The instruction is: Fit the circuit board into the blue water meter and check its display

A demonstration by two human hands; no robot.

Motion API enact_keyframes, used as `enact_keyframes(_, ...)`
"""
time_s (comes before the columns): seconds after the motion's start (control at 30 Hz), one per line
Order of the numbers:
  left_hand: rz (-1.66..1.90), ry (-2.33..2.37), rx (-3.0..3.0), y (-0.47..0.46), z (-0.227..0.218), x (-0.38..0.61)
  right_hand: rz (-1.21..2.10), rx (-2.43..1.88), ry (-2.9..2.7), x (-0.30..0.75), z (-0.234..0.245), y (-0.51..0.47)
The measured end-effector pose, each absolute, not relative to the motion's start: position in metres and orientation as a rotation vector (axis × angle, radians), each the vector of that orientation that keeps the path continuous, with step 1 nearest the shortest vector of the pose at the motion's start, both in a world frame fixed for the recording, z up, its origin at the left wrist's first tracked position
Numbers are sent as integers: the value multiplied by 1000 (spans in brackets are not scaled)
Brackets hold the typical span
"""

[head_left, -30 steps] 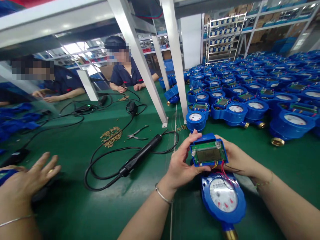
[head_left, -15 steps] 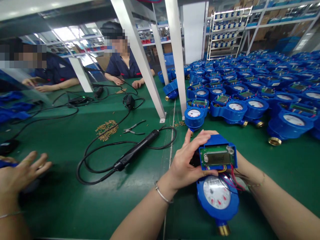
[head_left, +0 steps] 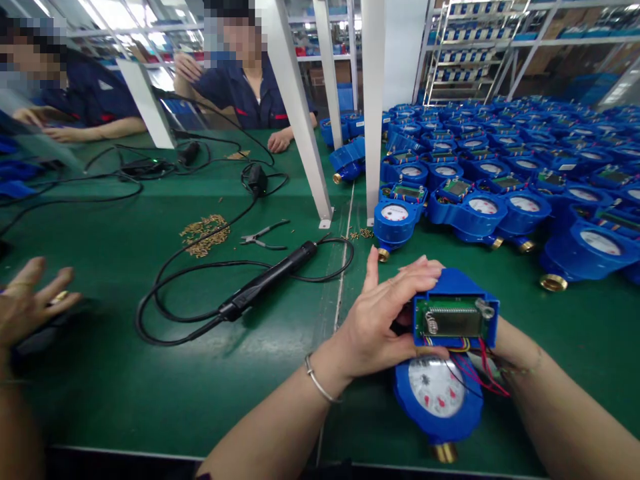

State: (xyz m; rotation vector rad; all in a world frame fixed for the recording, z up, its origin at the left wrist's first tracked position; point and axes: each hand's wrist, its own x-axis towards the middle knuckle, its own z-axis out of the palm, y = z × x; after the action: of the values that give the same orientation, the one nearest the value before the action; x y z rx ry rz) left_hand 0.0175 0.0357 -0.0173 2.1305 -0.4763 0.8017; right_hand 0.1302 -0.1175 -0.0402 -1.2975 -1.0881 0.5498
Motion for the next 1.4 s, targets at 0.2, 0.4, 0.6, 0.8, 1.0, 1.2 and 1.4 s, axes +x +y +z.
enact_keyframes(0.2,858,-464,2131,36,-18,17,495,-1414,-1055,129,-38,-123)
enact_keyframes(0.4,817,-323,2105,32,-13,14,370,-1493,-981,125,-26,-124)
enact_keyframes(0.6,751,-278,2075,33,-13,15,329,-1531,-960,122,-21,-124)
enact_keyframes(0.8,762,-423,2104,41,-13,17,299,-1545,-959,123,-20,-122)
enact_keyframes(1.0,798,-286,2100,39,-15,14,313,-1604,-1042,127,-22,-116)
enact_keyframes(1.2,801,-166,2125,38,-15,11,490,-1598,-1084,145,-21,-127)
enact_keyframes(1.4,801,-92,2127,44,-13,11,199,-1413,-634,147,-13,-154)
